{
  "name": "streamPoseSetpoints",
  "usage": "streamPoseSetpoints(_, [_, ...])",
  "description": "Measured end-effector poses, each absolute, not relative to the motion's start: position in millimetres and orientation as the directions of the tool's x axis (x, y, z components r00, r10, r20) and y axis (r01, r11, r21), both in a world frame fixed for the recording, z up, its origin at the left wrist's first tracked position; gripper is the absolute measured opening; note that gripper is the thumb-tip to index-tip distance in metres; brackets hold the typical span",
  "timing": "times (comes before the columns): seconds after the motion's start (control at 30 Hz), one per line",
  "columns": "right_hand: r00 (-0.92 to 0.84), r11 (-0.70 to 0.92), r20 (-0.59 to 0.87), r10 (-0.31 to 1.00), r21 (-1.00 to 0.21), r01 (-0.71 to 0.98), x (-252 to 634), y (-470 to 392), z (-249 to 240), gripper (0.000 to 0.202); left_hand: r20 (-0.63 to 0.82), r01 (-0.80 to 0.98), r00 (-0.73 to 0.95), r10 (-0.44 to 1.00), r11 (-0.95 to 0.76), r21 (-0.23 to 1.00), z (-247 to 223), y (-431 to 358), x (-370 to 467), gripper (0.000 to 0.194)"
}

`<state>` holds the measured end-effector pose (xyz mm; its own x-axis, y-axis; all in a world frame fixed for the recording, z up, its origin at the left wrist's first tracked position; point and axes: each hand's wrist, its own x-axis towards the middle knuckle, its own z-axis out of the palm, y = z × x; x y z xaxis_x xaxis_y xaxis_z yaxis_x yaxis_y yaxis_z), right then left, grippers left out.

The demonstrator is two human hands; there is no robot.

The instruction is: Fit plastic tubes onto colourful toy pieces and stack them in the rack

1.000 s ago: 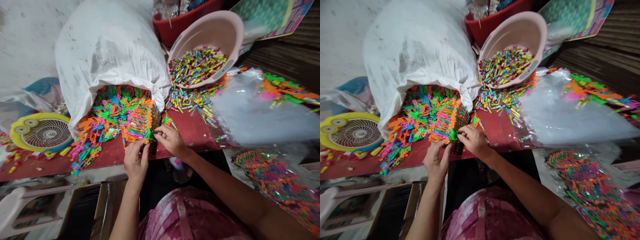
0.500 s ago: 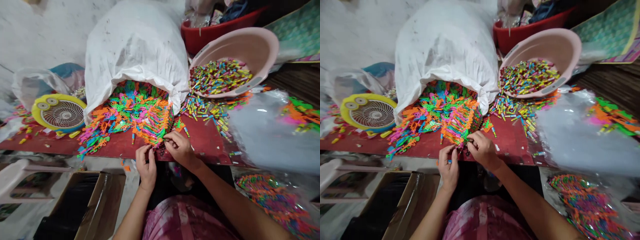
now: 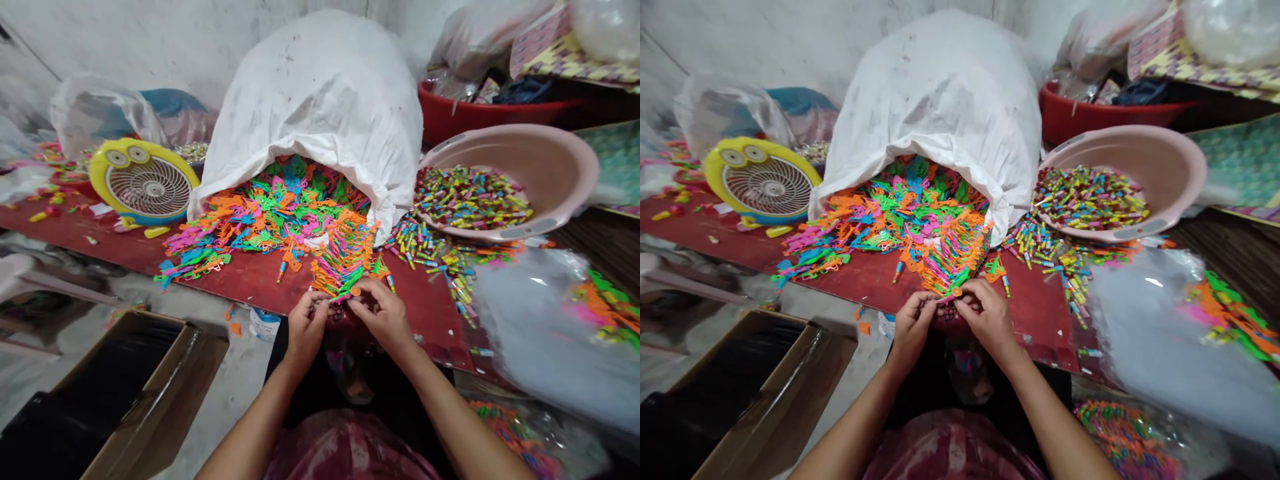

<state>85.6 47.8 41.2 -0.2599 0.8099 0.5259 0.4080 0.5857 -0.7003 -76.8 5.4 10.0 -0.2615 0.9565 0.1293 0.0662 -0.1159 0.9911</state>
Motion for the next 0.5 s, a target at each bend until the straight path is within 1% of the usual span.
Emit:
streamPoseSetpoints(0.07, [-0.269, 0.55, 0.48, 0.835, -0.732, 0.401, 87.3, 48.0, 40.5, 0.013, 0.049, -0.014, -0.328, 0.944, -0.057, 0.998, 13.1, 8.0, -74.5, 0.02])
streamPoseSetpoints(0.1, [-0.271, 0.535, 0.462, 0.845, -0.744, 0.4, 87.9, 48.2, 40.0, 0.015, 0.036, -0.025, -0.374, 0.927, -0.048, 0.999, 14.2, 9.4, -74.0, 0.02])
streamPoseSetpoints(0.17, [-0.268, 0.523, 0.449, 0.852, -0.746, 0.412, 88.4, 48.7, 39.5, 0.019, 0.074, 0.003, -0.465, 0.882, -0.082, 0.997, 15.1, 12.4, -75.1, 0.022])
streamPoseSetpoints(0.23, [-0.267, 0.544, 0.474, 0.839, -0.717, 0.436, 87.3, 48.5, 40.2, 0.019, 0.159, 0.077, -0.516, 0.842, -0.139, 0.987, 14.3, 16.6, -79.0, 0.029])
streamPoseSetpoints(0.3, [-0.272, 0.585, 0.52, 0.809, -0.673, 0.453, 84.1, 47.0, 41.5, 0.018, 0.22, 0.142, -0.519, 0.826, -0.17, 0.975, 12.2, 22.9, -84.7, 0.038])
streamPoseSetpoints(0.37, [-0.27, 0.613, 0.556, 0.786, -0.646, 0.455, 78.7, 43.8, 41.9, 0.019, 0.236, 0.177, -0.513, 0.825, -0.167, 0.97, 10.1, 30.6, -90.8, 0.048])
streamPoseSetpoints(0.43, [-0.225, 0.601, 0.566, 0.793, -0.664, 0.445, 72.1, 39.9, 40.2, 0.024, 0.226, 0.177, -0.479, 0.848, -0.158, 0.971, 8.9, 38.2, -96.5, 0.058])
streamPoseSetpoints(0.5, [-0.146, 0.57, 0.567, 0.811, -0.707, 0.419, 66.0, 37.1, 37.1, 0.028, 0.207, 0.152, -0.409, 0.889, -0.158, 0.976, 9.5, 43.9, -101.3, 0.061])
